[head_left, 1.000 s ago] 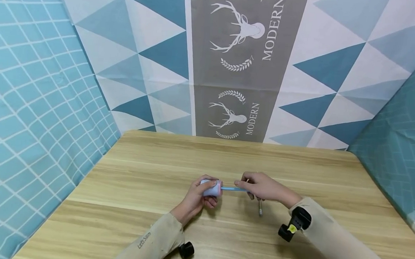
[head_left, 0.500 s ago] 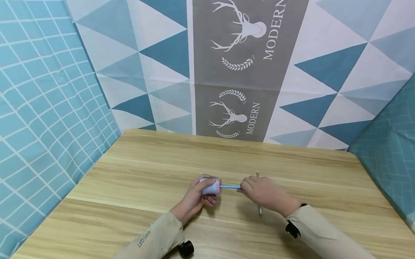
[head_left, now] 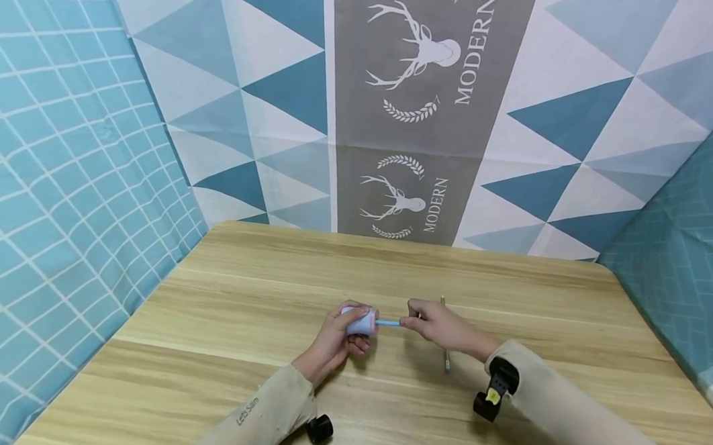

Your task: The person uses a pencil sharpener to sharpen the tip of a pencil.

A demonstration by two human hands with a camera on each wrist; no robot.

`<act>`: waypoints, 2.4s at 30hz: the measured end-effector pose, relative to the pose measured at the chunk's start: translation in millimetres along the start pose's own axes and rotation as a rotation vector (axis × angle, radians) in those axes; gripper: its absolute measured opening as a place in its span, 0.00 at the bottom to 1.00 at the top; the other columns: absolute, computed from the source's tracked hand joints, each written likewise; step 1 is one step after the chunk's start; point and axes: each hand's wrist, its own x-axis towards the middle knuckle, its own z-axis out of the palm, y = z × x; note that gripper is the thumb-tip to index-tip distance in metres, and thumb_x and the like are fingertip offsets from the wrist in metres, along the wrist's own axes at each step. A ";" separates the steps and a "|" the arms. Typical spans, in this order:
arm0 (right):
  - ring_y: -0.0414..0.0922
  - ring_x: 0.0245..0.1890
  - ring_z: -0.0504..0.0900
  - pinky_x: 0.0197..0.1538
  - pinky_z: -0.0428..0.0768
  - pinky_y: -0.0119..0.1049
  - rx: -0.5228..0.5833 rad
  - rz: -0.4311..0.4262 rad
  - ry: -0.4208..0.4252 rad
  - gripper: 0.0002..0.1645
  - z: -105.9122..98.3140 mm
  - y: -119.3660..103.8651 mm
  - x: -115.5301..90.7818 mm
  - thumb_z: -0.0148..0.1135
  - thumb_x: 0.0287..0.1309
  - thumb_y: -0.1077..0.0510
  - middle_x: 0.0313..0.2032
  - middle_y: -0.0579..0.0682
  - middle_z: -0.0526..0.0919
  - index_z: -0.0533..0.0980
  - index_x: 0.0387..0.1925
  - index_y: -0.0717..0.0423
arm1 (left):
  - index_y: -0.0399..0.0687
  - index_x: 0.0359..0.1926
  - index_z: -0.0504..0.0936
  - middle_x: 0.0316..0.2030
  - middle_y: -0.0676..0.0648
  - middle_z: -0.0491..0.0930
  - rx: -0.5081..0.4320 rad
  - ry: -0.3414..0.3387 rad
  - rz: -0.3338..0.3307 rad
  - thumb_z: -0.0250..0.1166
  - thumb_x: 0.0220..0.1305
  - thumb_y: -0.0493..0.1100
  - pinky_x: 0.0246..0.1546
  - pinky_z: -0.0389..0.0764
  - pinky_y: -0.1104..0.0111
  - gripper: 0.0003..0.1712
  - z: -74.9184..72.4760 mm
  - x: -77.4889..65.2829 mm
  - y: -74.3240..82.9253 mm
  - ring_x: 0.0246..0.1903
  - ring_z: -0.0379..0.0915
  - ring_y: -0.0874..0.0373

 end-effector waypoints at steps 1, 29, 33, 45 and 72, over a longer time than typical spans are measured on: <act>0.35 0.13 0.52 0.16 0.53 0.27 0.122 0.093 -0.040 0.19 -3.2 -2.5 1.3 0.52 0.74 0.56 0.14 0.40 0.58 0.61 0.25 0.53 | 0.50 0.35 0.81 0.24 0.44 0.80 -0.002 -0.001 0.001 0.59 0.66 0.42 0.11 0.79 0.73 0.05 0.4 0.2 -0.2 0.11 0.75 0.62; 0.29 0.20 0.66 0.20 0.72 0.25 -0.373 -0.269 0.226 0.08 16.8 -9.1 -15.7 0.67 0.61 0.66 0.25 0.46 0.82 0.76 0.29 0.54 | 0.51 0.39 0.82 0.23 0.43 0.80 0.049 -0.105 -0.009 0.60 0.66 0.41 0.12 0.81 0.70 0.05 2.7 -1.1 -0.2 0.12 0.77 0.60; 0.30 0.18 0.64 0.19 0.66 0.25 -0.218 -0.155 0.173 0.07 14.1 -9.5 -14.6 0.65 0.62 0.65 0.23 0.49 0.82 0.78 0.28 0.55 | 0.51 0.38 0.82 0.21 0.43 0.79 0.048 -0.118 -0.016 0.59 0.66 0.41 0.12 0.81 0.70 0.05 3.5 -0.5 -1.3 0.12 0.77 0.59; 0.36 0.09 0.57 0.10 0.60 0.28 0.275 0.133 -0.024 0.16 7.1 1.0 -15.7 0.56 0.70 0.61 0.15 0.47 0.69 0.71 0.32 0.74 | 0.51 0.40 0.84 0.19 0.43 0.80 0.093 -0.131 -0.022 0.62 0.64 0.41 0.12 0.82 0.69 0.06 3.4 -2.9 -0.2 0.11 0.77 0.59; 0.40 0.17 0.70 0.20 0.73 0.31 0.194 0.103 -0.151 0.14 -41.6 7.1 -39.5 0.48 0.74 0.62 0.22 0.55 0.80 0.73 0.39 0.73 | 0.52 0.39 0.82 0.23 0.42 0.78 0.019 -0.156 -0.014 0.59 0.65 0.40 0.12 0.81 0.69 0.06 2.8 -3.1 1.8 0.12 0.77 0.59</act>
